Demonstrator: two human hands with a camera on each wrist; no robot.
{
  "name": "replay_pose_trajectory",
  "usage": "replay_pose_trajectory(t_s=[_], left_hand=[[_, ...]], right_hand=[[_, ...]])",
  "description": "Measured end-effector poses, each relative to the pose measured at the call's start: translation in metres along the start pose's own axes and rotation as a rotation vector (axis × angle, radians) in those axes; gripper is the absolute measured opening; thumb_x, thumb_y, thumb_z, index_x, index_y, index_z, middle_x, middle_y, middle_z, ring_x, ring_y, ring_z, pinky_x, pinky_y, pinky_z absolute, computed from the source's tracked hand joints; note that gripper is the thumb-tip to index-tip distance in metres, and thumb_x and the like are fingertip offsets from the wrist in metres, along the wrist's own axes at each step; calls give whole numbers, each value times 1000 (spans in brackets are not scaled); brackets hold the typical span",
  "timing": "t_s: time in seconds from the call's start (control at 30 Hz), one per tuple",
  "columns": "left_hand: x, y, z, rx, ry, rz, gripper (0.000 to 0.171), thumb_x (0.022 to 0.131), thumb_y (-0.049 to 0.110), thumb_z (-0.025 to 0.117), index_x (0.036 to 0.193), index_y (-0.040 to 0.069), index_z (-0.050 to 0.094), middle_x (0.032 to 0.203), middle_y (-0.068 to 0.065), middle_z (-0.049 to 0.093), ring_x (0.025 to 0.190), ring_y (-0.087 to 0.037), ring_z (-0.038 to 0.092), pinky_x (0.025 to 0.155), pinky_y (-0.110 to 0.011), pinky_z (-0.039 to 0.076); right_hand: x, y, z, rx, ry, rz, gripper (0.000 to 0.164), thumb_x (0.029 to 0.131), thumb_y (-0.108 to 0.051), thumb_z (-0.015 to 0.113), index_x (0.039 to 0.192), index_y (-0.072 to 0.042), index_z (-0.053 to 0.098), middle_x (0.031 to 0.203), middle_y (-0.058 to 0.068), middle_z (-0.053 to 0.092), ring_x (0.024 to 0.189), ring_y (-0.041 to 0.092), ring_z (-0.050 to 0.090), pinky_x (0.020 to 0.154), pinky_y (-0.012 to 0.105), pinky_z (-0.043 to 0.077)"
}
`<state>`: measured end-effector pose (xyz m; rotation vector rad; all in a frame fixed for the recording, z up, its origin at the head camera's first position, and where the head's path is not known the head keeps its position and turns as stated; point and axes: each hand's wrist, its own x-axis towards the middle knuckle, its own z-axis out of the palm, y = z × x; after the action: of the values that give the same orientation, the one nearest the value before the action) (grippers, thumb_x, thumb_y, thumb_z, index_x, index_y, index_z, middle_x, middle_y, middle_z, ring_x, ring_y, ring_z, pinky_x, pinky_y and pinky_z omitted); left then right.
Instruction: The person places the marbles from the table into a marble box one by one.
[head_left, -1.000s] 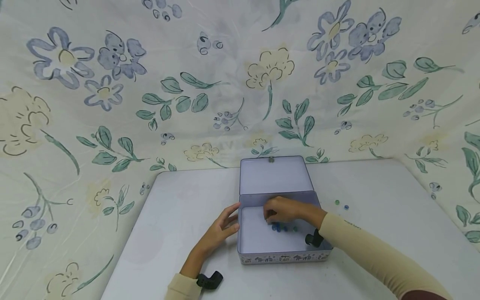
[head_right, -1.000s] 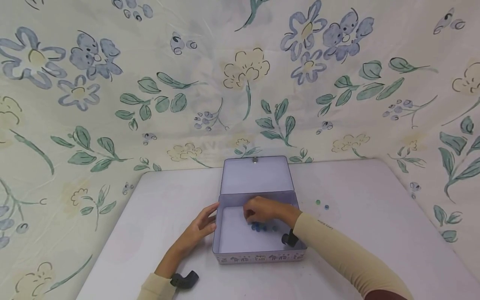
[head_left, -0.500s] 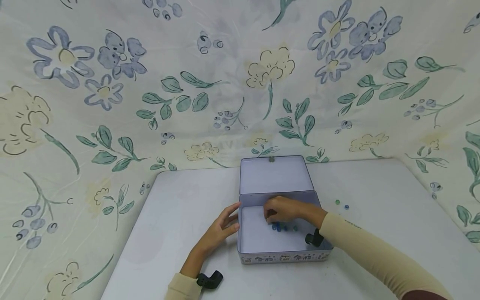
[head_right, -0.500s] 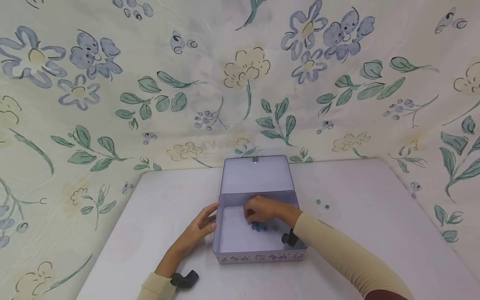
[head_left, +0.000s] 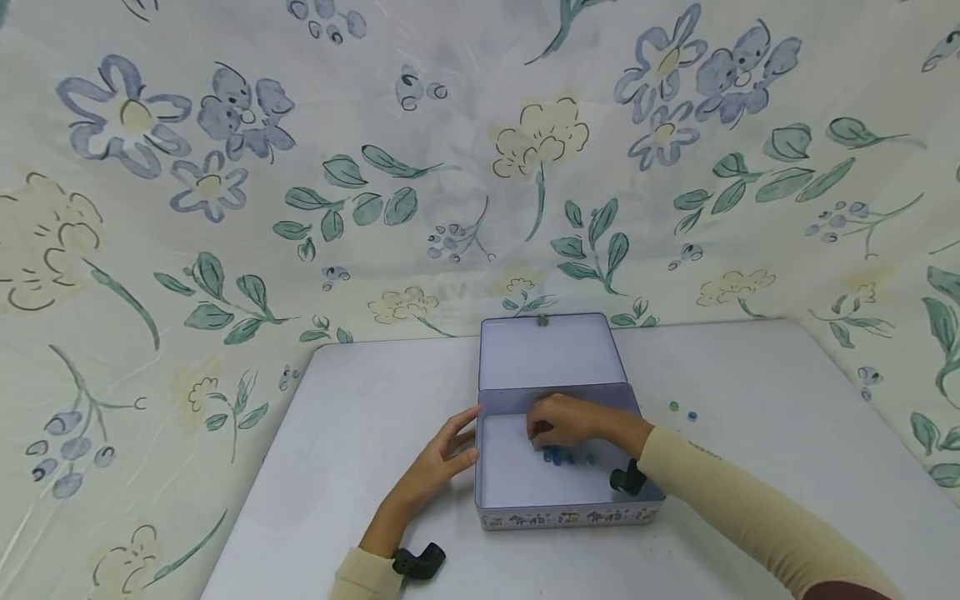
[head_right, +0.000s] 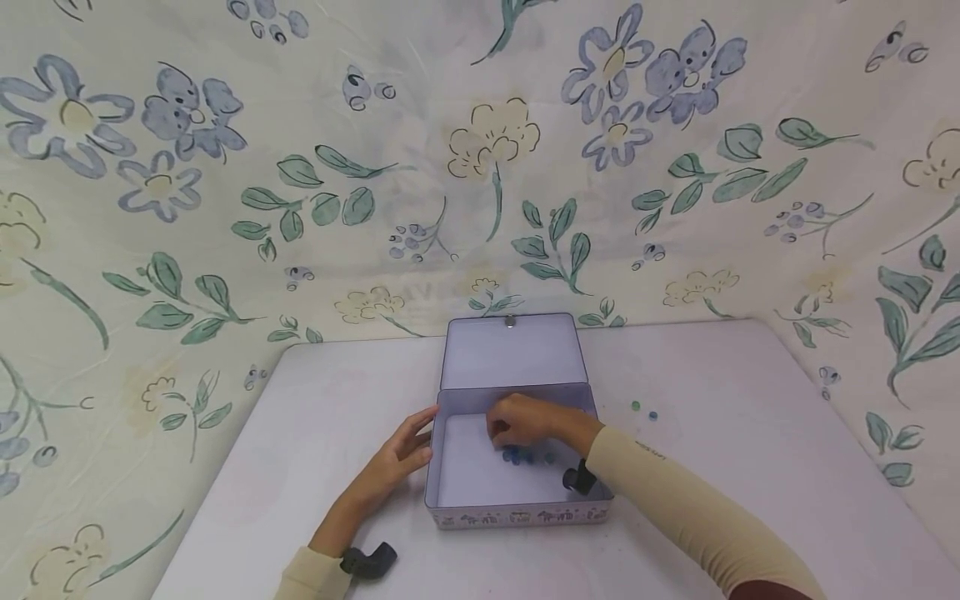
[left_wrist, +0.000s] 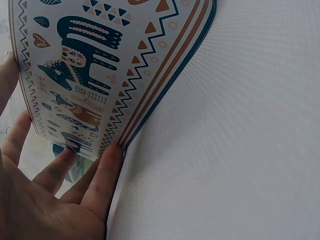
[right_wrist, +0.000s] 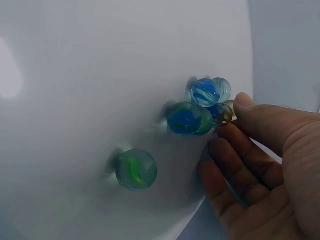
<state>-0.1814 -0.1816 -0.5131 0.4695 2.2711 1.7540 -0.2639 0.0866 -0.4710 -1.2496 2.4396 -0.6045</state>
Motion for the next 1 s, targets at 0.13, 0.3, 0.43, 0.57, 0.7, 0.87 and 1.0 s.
replay_pose_trajectory(t_s=[0.13, 0.3, 0.43, 0.57, 0.7, 0.87, 1.0], left_hand=[[1, 0, 0, 1, -6, 4, 66, 100, 16, 60, 157, 21, 28, 167, -10, 20, 148, -47, 27, 115, -69, 28], [0, 0, 0, 7, -14, 12, 66, 100, 16, 59, 158, 19, 27, 167, -11, 19, 148, -48, 27, 115, -69, 29], [0, 1, 0, 11, -9, 9, 66, 100, 14, 59, 157, 20, 28, 167, -10, 20, 148, -47, 28, 115, -68, 30], [0, 0, -1, 9, -9, 14, 65, 100, 13, 58, 157, 19, 27, 167, -10, 20, 148, -47, 27, 114, -68, 31], [0, -1, -1, 12, -12, 25, 66, 100, 13, 58, 158, 17, 27, 167, -13, 18, 147, -50, 27, 113, -69, 32], [-1, 0, -1, 3, -15, 13, 66, 100, 15, 59, 158, 19, 27, 167, -11, 19, 148, -48, 27, 114, -68, 31], [-2, 2, -1, -3, -16, 14, 66, 100, 14, 59, 158, 19, 28, 167, -8, 21, 149, -46, 27, 116, -65, 31]], right_hand=[[0, 0, -1, 3, 1, 4, 4, 89, -15, 75, 91, -15, 72, 85, -9, 66, 76, 0, 55, 73, 17, 51], [1, -3, -1, 16, -11, 14, 4, 91, -19, 73, 93, -18, 71, 88, -11, 65, 79, -1, 56, 76, 17, 52], [1, -8, -3, 31, -17, 3, 6, 94, -22, 71, 98, -18, 71, 91, -11, 66, 81, -1, 58, 77, 17, 53], [-1, -14, -14, 53, 7, -50, 12, 94, -18, 69, 103, -11, 71, 95, -6, 68, 85, 2, 61, 79, 19, 54], [-6, -19, -31, 74, 55, -98, 16, 94, -16, 69, 106, -5, 71, 98, -1, 70, 88, 5, 63, 81, 19, 55], [-17, -19, -51, 95, 104, -94, 18, 94, -16, 70, 108, -4, 71, 100, -2, 71, 91, 6, 65, 83, 20, 56], [-29, -13, -61, 96, 143, -65, 19, 94, -18, 70, 109, -6, 71, 100, -4, 71, 93, 7, 66, 84, 22, 57]])
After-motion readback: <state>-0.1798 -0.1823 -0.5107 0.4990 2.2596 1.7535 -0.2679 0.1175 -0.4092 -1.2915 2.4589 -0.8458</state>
